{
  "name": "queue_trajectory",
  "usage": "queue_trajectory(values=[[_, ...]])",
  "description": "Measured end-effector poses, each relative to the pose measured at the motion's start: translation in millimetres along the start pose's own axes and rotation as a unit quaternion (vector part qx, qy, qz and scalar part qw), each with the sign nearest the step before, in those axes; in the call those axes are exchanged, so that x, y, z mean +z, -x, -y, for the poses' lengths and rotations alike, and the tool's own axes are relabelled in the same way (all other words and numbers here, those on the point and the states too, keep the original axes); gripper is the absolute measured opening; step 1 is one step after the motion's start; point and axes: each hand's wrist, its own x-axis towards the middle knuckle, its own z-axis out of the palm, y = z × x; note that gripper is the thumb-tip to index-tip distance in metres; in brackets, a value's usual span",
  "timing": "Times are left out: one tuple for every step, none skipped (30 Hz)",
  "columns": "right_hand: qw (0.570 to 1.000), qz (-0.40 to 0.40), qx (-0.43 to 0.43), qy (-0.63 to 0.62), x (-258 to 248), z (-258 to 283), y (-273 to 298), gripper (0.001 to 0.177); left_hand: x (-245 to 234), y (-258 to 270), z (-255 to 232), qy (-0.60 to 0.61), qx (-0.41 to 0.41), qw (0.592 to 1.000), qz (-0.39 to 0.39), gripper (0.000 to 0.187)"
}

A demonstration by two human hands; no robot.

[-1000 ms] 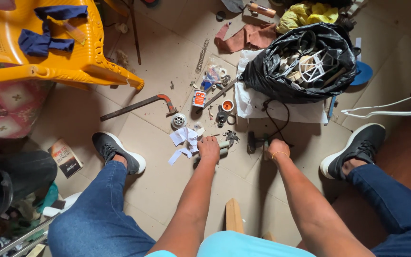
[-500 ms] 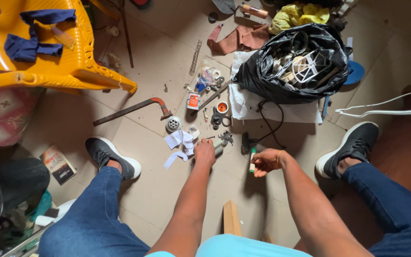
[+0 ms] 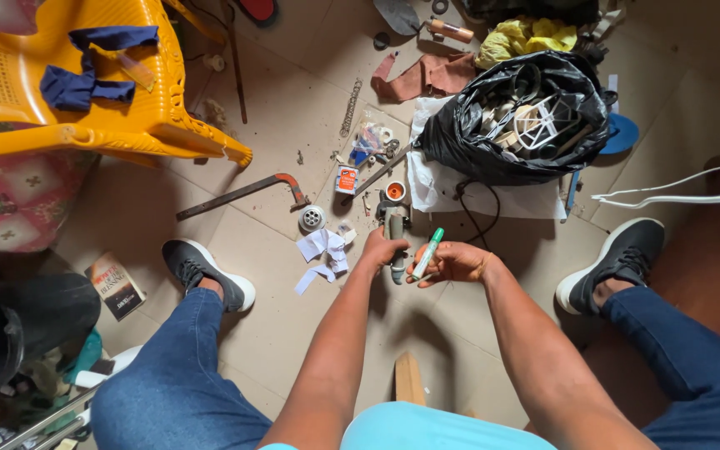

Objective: The person is sorting through various small plumbing and mechanical connectors, applying sealant tape to one, and organizing them on the floor.

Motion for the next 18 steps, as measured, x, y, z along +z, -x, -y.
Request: queue_trajectory(values=[[1.0, -0.001, 0.0, 0.001, -1, 1, 1, 0.042, 2, 2, -4, 0.0, 0.001, 1.0, 0.001, 0.036], [1.0, 0.001, -0.003, 0.0, -1, 2, 2, 0.041, 3, 4, -9, 0.014, -0.011, 1.0, -0.002, 0.036], [1.0, 0.004, -0.006, 0.0, -2, 3, 3, 0.041, 4, 5, -14, 0.027, -0.023, 0.999, -0.005, 0.035], [1.0, 0.003, -0.007, 0.001, -1, 4, 4, 0.041, 5, 7, -17, 0.027, -0.022, 0.999, -0.004, 0.035], [0.999, 0.022, -0.015, -0.019, -1, 4, 5, 0.043, 6, 9, -20, 0.039, -0.023, 0.999, -0.001, 0.035], [0.998, 0.041, -0.023, -0.038, -1, 5, 6, 0.045, 7, 11, -23, 0.052, -0.023, 0.998, 0.002, 0.035], [0.998, 0.042, -0.023, -0.038, 2, 6, 6, 0.045, 8, 13, -24, 0.051, -0.022, 0.998, 0.002, 0.035], [0.998, 0.041, -0.024, -0.043, 4, 7, 7, 0.043, 8, 16, -26, 0.046, -0.027, 0.999, 0.0, 0.035], [0.998, 0.041, -0.025, -0.048, 6, 8, 8, 0.042, 9, 18, -28, 0.04, -0.032, 0.999, -0.002, 0.035], [0.998, 0.041, -0.026, -0.048, 9, 9, 7, 0.042, 9, 19, -27, 0.039, -0.031, 0.999, -0.002, 0.035], [1.0, 0.007, -0.009, -0.027, 12, 10, 6, 0.041, 8, 20, -25, 0.033, -0.034, 0.999, 0.001, 0.034], [1.0, -0.026, 0.008, -0.006, 15, 11, 6, 0.04, 8, 21, -23, 0.027, -0.037, 0.999, 0.004, 0.034], [1.0, -0.026, 0.007, -0.005, 17, 12, 5, 0.04, 8, 22, -23, 0.026, -0.037, 0.999, 0.004, 0.034], [0.998, -0.058, 0.022, -0.01, 18, 12, 4, 0.039, 8, 24, -23, 0.026, -0.042, 0.999, 0.003, 0.034], [0.995, -0.09, 0.037, -0.014, 19, 13, 3, 0.038, 7, 25, -24, 0.026, -0.046, 0.999, 0.003, 0.035], [0.995, -0.09, 0.035, -0.014, 14, 8, 1, 0.038, 6, 26, -24, 0.025, -0.045, 0.999, 0.003, 0.035], [0.988, -0.146, 0.042, -0.002, 8, 4, -1, 0.032, 6, 26, -24, 0.039, -0.048, 0.998, 0.007, 0.035], [0.978, -0.202, 0.048, 0.011, 2, 0, -3, 0.027, 5, 25, -24, 0.053, -0.051, 0.997, 0.01, 0.036]])
